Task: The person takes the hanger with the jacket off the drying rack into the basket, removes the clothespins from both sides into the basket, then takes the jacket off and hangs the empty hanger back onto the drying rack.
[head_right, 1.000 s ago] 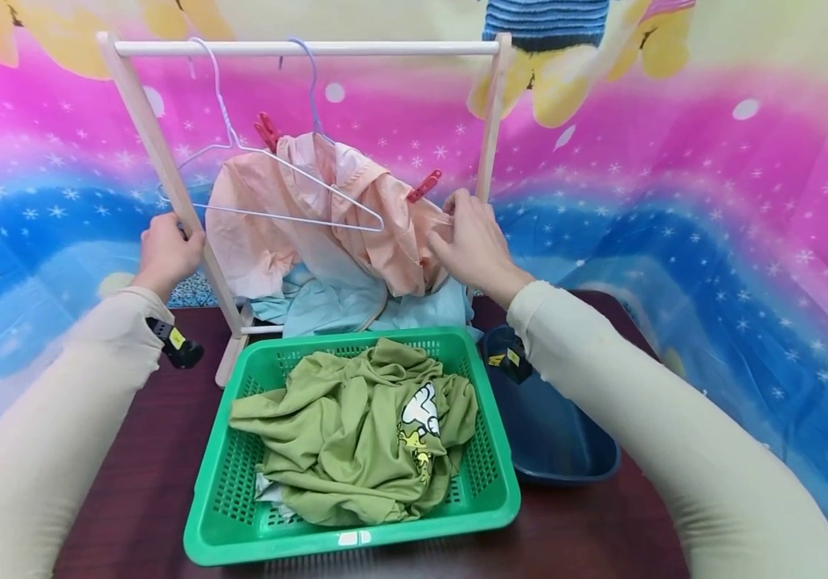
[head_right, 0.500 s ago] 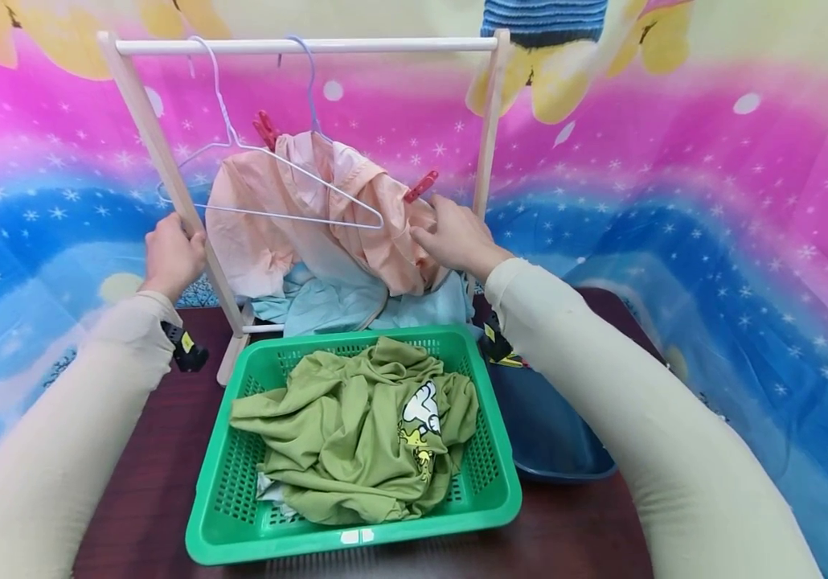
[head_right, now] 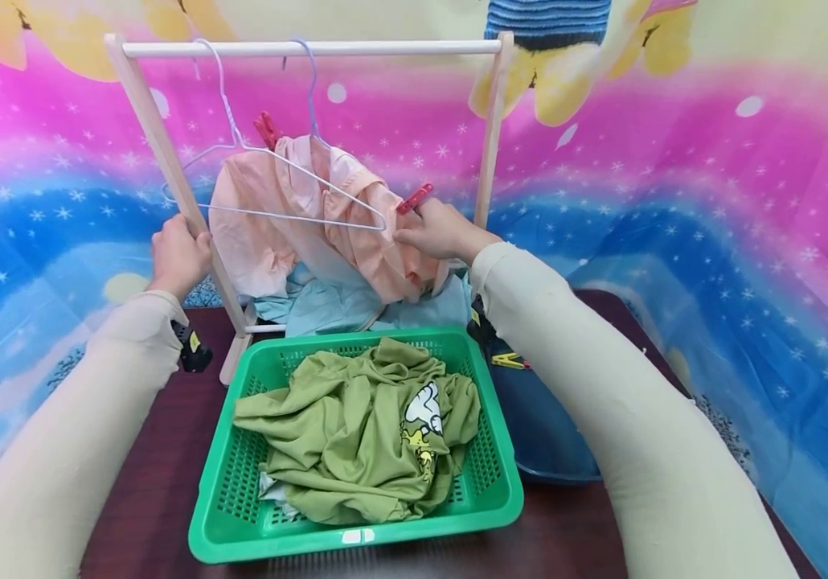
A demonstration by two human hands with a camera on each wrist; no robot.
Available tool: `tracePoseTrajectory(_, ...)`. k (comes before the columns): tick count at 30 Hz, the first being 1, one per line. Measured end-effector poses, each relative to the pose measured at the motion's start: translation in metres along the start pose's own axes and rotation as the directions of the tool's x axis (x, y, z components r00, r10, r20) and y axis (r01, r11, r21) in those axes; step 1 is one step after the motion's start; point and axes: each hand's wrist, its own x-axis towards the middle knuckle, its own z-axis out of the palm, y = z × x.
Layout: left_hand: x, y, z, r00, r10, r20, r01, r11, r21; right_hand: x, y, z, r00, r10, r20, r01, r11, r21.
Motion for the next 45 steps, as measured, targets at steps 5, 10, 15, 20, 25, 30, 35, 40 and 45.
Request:
tracePoseTrajectory(5,0.000,0.001,-0.002,1.000,0.006,-0.008,-0.006,1.000,-0.003,0.006,-0.004,0.000,0.998,0.042,0.045,-0.043,0.999,0.013)
tracePoseTrajectory(10,0.000,0.001,-0.004,1.000,0.002,-0.004,-0.002,1.000,0.008,0.010,-0.007,0.002,0.990,0.085,0.108,-0.092,0.994,0.060)
tracePoseTrajectory(15,-0.001,0.001,-0.002,1.000,0.003,0.014,-0.003,1.000,0.006,0.012,-0.007,0.006,0.974,0.123,0.193,-0.146,0.983,0.112)
tracePoseTrajectory(20,-0.002,0.001,-0.001,1.000,0.017,0.007,-0.017,1.000,0.014,0.012,-0.004,0.008,0.974,0.128,0.189,-0.153,0.980,0.126)
tracePoseTrajectory(25,-0.004,0.001,-0.002,1.000,0.022,-0.001,-0.022,1.000,0.015,0.012,0.001,0.011,0.989,0.108,0.103,-0.121,0.983,0.137)
tracePoseTrajectory(30,-0.003,-0.001,-0.002,1.000,0.028,-0.006,-0.028,1.000,0.006,0.010,0.006,0.014,0.994,0.100,0.038,-0.104,0.982,0.155)
tracePoseTrajectory(35,-0.003,-0.002,-0.001,0.999,0.042,-0.014,-0.042,0.999,0.016,0.009,0.013,0.016,0.995,0.104,-0.009,-0.100,0.978,0.183)
tracePoseTrajectory(40,-0.004,-0.003,-0.001,0.999,0.051,-0.015,-0.051,0.998,0.022,0.007,0.020,0.014,0.993,0.111,-0.045,-0.103,0.982,0.160)
tracePoseTrajectory(45,-0.004,-0.002,0.000,0.999,0.047,-0.012,-0.047,0.999,0.012,0.003,0.026,0.012,0.992,0.102,-0.070,-0.088,0.980,0.181)
